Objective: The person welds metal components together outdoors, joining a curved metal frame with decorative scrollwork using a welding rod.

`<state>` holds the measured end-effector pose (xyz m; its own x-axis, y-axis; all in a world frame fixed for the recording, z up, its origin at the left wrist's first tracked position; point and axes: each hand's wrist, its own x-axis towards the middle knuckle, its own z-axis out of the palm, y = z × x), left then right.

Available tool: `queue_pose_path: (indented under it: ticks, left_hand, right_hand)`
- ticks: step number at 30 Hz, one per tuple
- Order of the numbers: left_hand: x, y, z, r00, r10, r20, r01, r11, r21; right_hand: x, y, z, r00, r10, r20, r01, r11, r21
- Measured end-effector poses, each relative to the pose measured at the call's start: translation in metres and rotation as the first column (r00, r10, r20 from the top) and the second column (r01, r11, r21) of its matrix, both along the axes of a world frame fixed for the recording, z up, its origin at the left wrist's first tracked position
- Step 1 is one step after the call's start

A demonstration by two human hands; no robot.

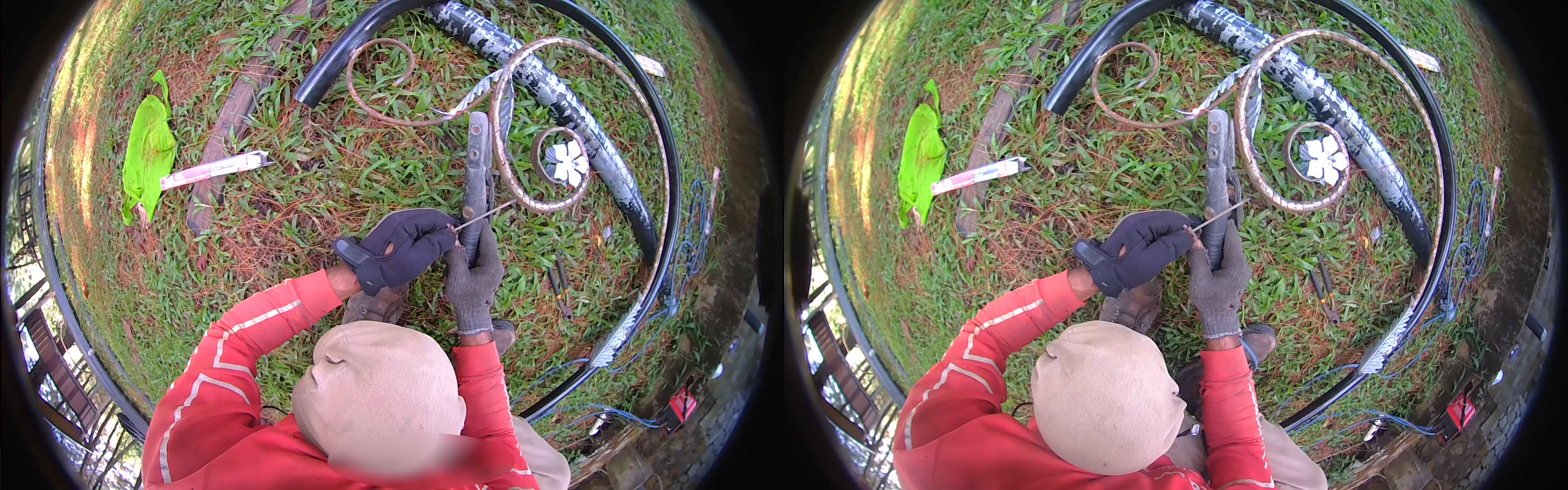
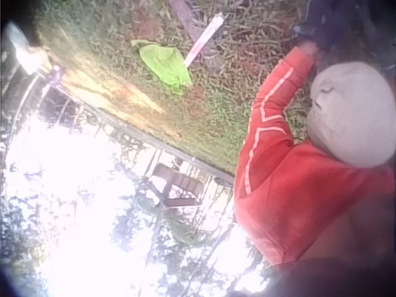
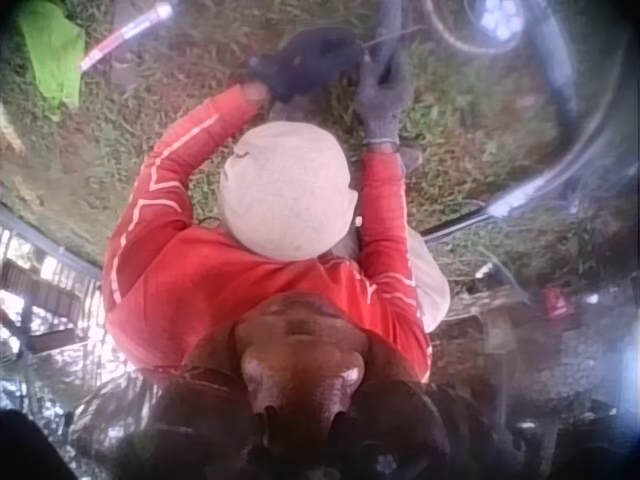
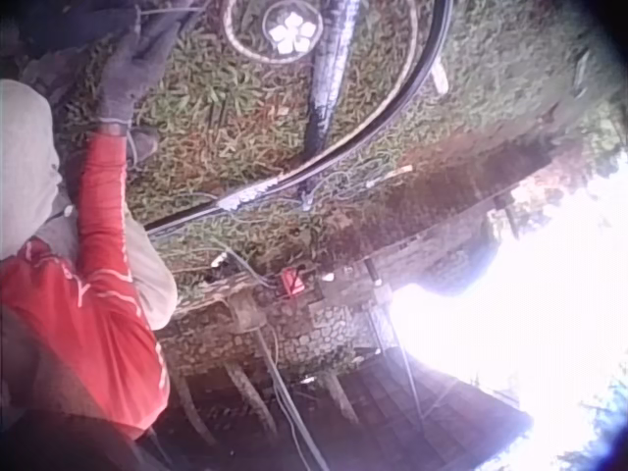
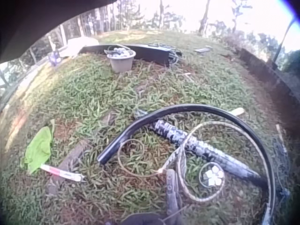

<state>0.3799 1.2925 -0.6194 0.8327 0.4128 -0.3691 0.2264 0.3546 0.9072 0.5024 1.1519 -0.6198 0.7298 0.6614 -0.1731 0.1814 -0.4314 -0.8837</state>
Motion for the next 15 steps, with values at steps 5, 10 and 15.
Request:
queue_pose_path:
  ticks: [5, 10, 15]
  left_hand:
    - [-0.001, 0.000, 0.003, 0.999, 0.016, -0.028, -0.018, 0.998, -0.055]
    - [-0.005, -0.002, 0.004, 0.998, 0.057, -0.002, -0.057, 0.995, -0.085]
    - [-0.013, 0.013, 0.019, 0.992, 0.120, -0.039, -0.123, 0.988, -0.097]
  right_hand:
    - [0.000, 0.000, -0.003, 0.999, 0.023, 0.034, -0.023, 1.000, 0.012]
    - [0.001, -0.003, 0.005, 0.993, -0.069, -0.094, 0.069, 0.998, -0.006]
    - [0.041, -0.004, 0.055, 0.940, -0.277, -0.201, 0.293, 0.954, 0.056]
